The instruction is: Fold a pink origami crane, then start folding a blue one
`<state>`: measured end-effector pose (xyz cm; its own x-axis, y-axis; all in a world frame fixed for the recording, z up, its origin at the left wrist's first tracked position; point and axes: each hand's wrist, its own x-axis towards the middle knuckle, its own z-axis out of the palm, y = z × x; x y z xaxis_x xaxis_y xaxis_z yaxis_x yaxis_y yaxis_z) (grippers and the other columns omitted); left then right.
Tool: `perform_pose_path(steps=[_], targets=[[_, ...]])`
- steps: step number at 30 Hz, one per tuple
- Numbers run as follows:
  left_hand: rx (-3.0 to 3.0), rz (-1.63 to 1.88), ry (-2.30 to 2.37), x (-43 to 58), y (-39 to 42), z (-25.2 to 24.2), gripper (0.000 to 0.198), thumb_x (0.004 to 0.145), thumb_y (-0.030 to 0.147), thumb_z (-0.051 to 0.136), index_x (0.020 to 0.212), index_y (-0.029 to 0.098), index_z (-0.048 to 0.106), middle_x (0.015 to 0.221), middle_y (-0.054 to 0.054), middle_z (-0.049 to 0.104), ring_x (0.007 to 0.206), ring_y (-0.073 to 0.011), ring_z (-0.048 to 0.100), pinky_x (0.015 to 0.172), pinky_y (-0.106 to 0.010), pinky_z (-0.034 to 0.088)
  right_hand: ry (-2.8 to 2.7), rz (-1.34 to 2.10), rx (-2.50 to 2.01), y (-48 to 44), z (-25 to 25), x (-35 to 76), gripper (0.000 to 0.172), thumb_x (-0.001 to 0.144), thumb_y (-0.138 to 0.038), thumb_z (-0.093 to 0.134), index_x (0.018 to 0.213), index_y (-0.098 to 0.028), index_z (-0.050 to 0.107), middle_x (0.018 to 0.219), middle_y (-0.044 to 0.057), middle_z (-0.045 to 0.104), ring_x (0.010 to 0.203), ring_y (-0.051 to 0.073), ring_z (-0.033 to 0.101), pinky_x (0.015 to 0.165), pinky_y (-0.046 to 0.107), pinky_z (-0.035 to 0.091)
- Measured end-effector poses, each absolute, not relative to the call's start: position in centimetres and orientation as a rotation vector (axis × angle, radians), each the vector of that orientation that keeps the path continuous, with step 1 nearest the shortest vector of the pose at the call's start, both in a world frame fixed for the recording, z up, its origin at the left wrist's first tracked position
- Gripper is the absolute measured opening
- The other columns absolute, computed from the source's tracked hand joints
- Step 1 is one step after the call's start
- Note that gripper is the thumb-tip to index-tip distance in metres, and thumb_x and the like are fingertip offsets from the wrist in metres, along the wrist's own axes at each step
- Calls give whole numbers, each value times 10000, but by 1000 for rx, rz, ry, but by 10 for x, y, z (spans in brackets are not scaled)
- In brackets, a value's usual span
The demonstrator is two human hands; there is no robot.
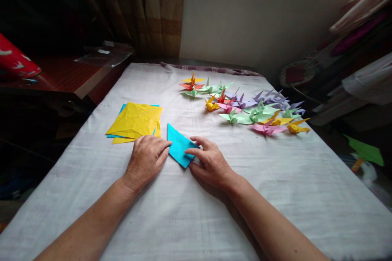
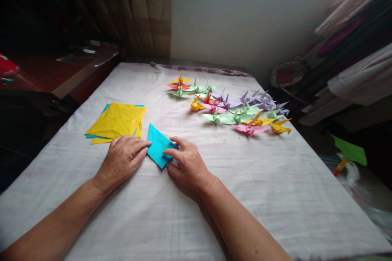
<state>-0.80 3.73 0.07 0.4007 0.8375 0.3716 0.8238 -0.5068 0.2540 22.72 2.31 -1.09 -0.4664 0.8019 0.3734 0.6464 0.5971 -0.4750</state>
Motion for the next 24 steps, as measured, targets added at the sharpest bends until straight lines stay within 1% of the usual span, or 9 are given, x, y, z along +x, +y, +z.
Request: perform_pose_path(steps=[3, 6, 9, 12, 15, 17, 20, 24], targets=[[2602, 703, 1575, -7, 37, 2, 195, 915, 298, 578, 997, 245, 746, 1004, -64, 739, 940, -270, 627, 855, -454, 441, -2309, 160, -1193, 24, -13, 223, 206, 825, -228, 676, 1017, -279, 733, 1319, 100, 602, 1144, 276, 576, 928, 442, 442], [2593, 737, 1508, -7, 38, -2, 164, 902, 258, 602, 977, 253, 748, 1109, -57, 735, 1054, -280, 614, 911, -461, 433, -2345, 86, -1161, 25, -14, 220, 117, 883, -252, 643, 944, -272, 741, 1223, 74, 677, 1096, 263, 599, 891, 416, 434], [2572, 747, 1394, -9, 40, -7, 204, 894, 194, 584, 991, 274, 744, 1128, -24, 750, 1128, -270, 606, 955, -468, 423, -2316, 176, -1135, 27, -15, 219, 120, 917, -256, 610, 923, -259, 729, 1083, 47, 734, 987, 215, 640, 869, 373, 441], [2527, 744, 1377, -10, 42, -8, 238, 879, 167, 557, 987, 270, 742, 1079, -18, 767, 1093, -254, 633, 953, -465, 436, -2210, 298, -1198, 32, -17, 219, 125, 923, -243, 592, 903, -244, 715, 976, 43, 745, 893, 188, 659, 839, 333, 466], [2480, 729, 1384, -10, 43, -5, 222, 880, 195, 551, 969, 261, 744, 1069, -15, 768, 1097, -252, 636, 964, -461, 434, -2155, 362, -1330, 42, -14, 218, 137, 913, -241, 586, 833, -234, 696, 834, 29, 718, 786, 179, 654, 727, 289, 472], [2441, 730, 1390, -9, 43, -3, 180, 889, 241, 571, 947, 256, 741, 1053, -14, 769, 1091, -254, 636, 965, -457, 427, -2145, 378, -1430, 48, -11, 217, 121, 897, -252, 605, 809, -230, 685, 774, 14, 690, 706, 166, 634, 643, 270, 445], [2401, 762, 1409, -5, 43, -1, 134, 899, 292, 596, 882, 241, 719, 1013, -21, 762, 1029, -237, 643, 931, -425, 433, -2127, 361, -1534, 55, -6, 214, 98, 879, -269, 627, 801, -231, 672, 765, 1, 676, 648, 152, 609, 595, 261, 411], [2376, 773, 1497, 0, 44, -4, 101, 895, 285, 602, 853, 220, 668, 940, -34, 729, 933, -221, 628, 866, -385, 448, -2111, 277, -1568, 54, -7, 209, 92, 881, -277, 623, 804, -237, 654, 806, 7, 671, 681, 161, 614, 607, 264, 412]])
